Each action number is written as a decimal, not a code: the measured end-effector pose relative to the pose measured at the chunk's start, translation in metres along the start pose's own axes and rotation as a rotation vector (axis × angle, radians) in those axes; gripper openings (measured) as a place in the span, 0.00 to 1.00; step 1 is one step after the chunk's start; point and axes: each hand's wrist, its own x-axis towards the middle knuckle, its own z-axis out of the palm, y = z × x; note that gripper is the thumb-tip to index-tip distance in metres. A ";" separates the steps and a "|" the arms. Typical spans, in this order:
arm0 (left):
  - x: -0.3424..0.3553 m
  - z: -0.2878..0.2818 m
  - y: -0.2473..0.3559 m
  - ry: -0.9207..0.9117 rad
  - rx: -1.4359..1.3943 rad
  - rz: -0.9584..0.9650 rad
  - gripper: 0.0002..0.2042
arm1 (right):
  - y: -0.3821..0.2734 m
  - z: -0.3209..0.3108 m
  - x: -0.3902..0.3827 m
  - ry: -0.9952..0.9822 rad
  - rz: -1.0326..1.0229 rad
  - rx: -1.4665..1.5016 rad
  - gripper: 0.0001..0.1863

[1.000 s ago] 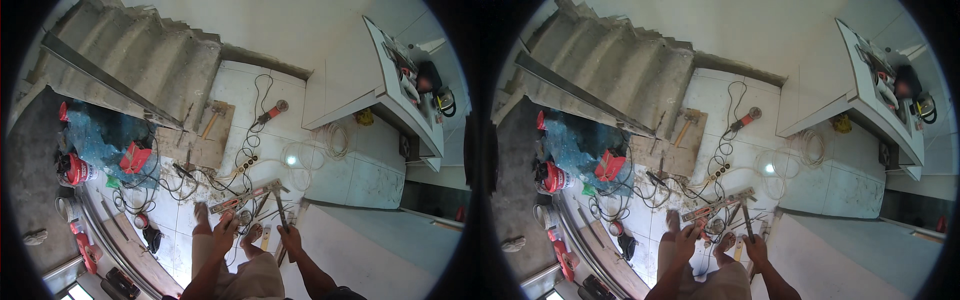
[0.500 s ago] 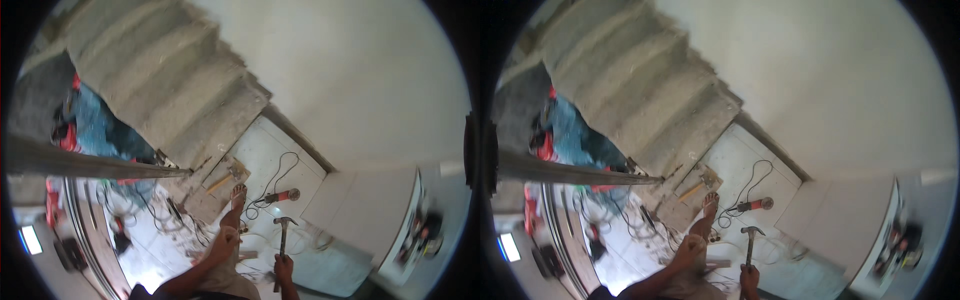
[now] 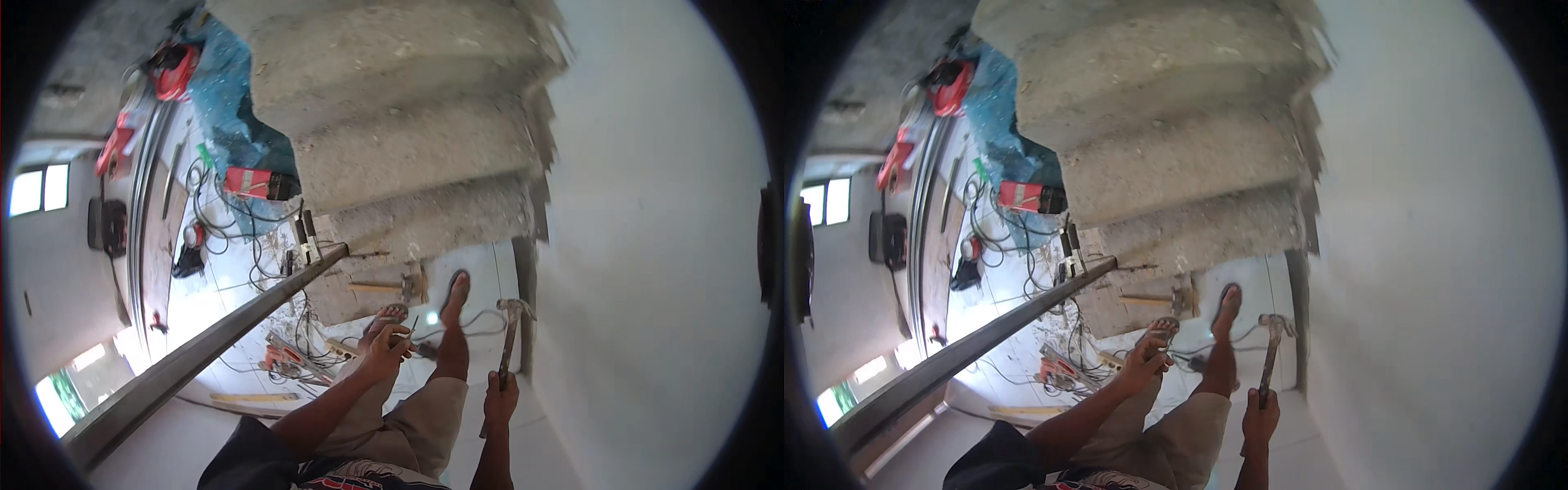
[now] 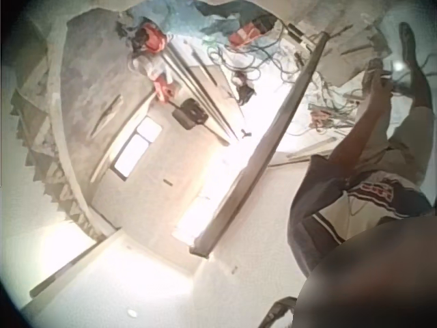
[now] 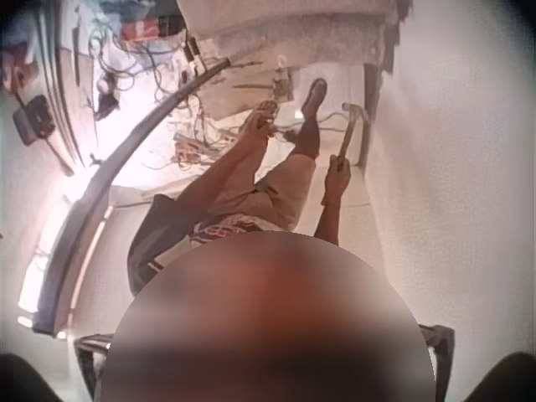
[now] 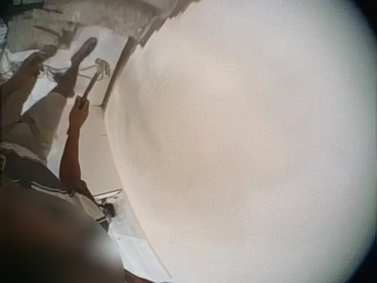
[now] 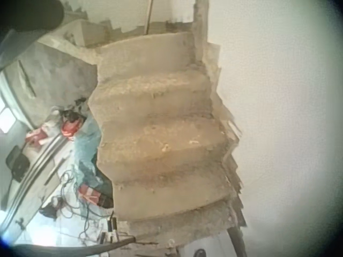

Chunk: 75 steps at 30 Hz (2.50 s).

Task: Hammering a metal rod into a concrete staircase to secure a handrail.

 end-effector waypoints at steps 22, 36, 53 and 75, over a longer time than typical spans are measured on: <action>0.388 -0.049 -0.041 1.081 0.528 0.744 0.09 | -0.030 0.221 0.443 -0.445 -0.795 -0.426 0.14; 0.380 -0.127 -0.069 1.591 0.423 0.535 0.08 | -0.087 0.329 0.408 -0.876 -1.060 -0.187 0.15; 0.380 -0.151 -0.089 1.674 0.531 0.544 0.09 | -0.085 0.311 0.410 -0.863 -1.268 -0.221 0.21; 0.374 -0.155 -0.090 1.647 0.577 0.460 0.13 | -0.159 0.327 0.329 -0.879 -1.842 0.054 0.32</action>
